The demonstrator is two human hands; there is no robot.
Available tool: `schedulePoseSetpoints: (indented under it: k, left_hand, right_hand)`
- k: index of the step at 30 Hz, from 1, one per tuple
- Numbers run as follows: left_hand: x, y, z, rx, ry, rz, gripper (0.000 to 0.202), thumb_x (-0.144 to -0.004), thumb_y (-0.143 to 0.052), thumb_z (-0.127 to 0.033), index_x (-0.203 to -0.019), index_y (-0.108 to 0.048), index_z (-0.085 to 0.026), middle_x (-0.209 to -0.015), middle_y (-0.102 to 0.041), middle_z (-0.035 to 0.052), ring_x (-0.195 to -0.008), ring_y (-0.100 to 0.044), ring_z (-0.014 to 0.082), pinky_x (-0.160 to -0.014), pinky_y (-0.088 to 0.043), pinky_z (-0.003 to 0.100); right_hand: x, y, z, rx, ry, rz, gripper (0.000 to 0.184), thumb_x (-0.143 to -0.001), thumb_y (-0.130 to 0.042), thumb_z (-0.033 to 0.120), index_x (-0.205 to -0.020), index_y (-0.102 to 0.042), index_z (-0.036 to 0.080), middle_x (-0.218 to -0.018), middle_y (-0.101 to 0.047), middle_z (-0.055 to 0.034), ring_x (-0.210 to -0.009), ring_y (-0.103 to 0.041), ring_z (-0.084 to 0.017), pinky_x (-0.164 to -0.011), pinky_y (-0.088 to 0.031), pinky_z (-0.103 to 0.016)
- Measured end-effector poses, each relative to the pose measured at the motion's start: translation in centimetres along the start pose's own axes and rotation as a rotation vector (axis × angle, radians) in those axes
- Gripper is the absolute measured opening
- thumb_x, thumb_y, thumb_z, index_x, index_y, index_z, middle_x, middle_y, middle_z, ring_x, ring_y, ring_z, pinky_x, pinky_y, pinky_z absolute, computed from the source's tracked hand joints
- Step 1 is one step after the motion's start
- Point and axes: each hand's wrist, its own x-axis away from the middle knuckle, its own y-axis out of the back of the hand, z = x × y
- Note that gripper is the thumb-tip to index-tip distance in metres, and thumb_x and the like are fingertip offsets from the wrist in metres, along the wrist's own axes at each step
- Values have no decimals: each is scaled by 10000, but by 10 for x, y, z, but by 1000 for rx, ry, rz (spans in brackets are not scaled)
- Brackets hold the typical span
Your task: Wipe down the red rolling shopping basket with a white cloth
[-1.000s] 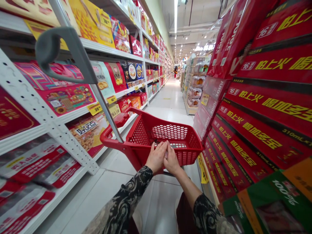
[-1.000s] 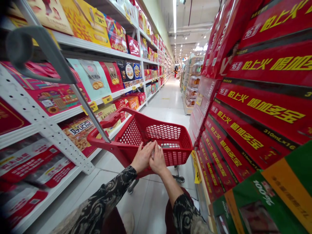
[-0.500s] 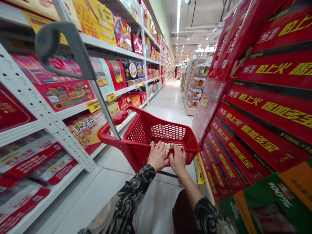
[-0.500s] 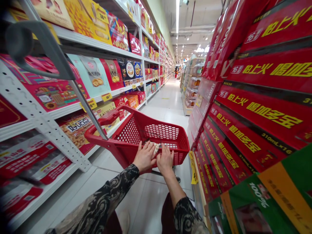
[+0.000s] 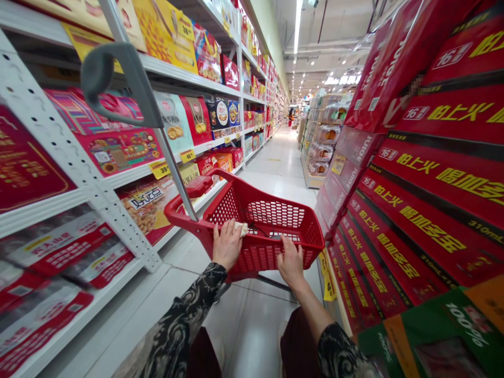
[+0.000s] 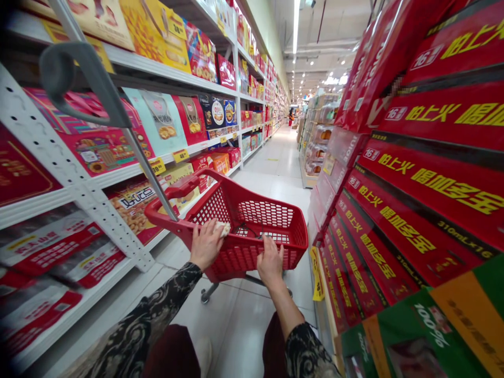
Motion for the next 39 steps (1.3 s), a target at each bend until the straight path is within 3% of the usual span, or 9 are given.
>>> schedulePoseSetpoints:
  k: [4,8,11,16,18,25,28,33,39]
  left_hand:
    - [1,-12,-25,57,-83,51,374,-853,-400,-246,-1194,-537,-178,-1258,-529,119,-1167,-447,264,-1025,-300,472]
    - [1,-25,-48,101,-154,63,384,-852,-389,-218,-1212,-516,-179,-1260,-533,112,-1204,-423,269,-1048,-250,515]
    - [0,-24,-37,114,-170,73,387,-850,-373,-183,-1210,-512,-207,-1284,-522,102,-1222,-411,263,-1054,-197,564]
    - [-3,-9,11,46,-100,67,381,-850,-352,-171,-1189,-521,-209,-1330,-475,114,-1236,-386,271,-1065,-90,601]
    - [-2,-5,21,15,-78,72,380,-851,-349,-175,-1189,-518,-208,-1340,-461,119,-1241,-371,277,-1068,-74,594]
    - [-2,-6,10,45,-145,118,374,-849,-367,-167,-1193,-504,-224,-1255,-518,82,-1193,-395,245,-1046,-213,494]
    - [-5,7,14,34,-182,120,309,-863,-372,-222,-1118,-544,-252,-1140,-573,60,-1078,-469,226,-1059,-150,509]
    - [-2,31,17,21,-124,148,281,-869,-379,-383,-914,-605,-221,-836,-604,39,-847,-543,196,-1044,-134,527]
    - [14,40,0,2,-163,122,251,-860,-367,-255,-897,-610,-203,-827,-610,48,-850,-559,199,-1045,-164,529]
  right_hand:
    - [3,-4,0,18,28,-3,585,-713,-376,70,-1292,-427,130,-1317,-489,-110,-1263,-377,-191,-1071,-166,-438]
    - [4,-3,-5,41,53,5,580,-720,-369,75,-1295,-420,131,-1311,-493,-115,-1252,-392,-194,-1067,-155,-463]
    - [5,-1,-8,50,63,15,581,-723,-371,76,-1297,-419,148,-1305,-501,-106,-1244,-402,-188,-1068,-148,-461]
    - [6,0,-11,57,78,-4,558,-727,-371,74,-1276,-442,148,-1302,-507,-97,-1244,-403,-186,-1067,-150,-453]
    - [7,-1,-11,55,92,-8,545,-728,-369,72,-1259,-459,158,-1295,-515,-92,-1242,-406,-189,-1062,-154,-461]
    - [12,3,-14,74,141,-3,539,-710,-368,47,-1213,-507,182,-1295,-520,-78,-1241,-408,-187,-1049,-174,-462]
    - [16,5,-23,109,177,-12,557,-703,-363,33,-1215,-513,193,-1295,-520,-78,-1238,-413,-185,-1045,-183,-468]
    - [24,5,-41,168,198,-11,597,-684,-364,30,-1242,-504,188,-1315,-501,-77,-1251,-404,-189,-1051,-199,-461]
    - [25,24,-55,282,101,73,642,-678,-349,37,-1293,-472,176,-1356,-456,-62,-1295,-346,-185,-1069,-213,-422]
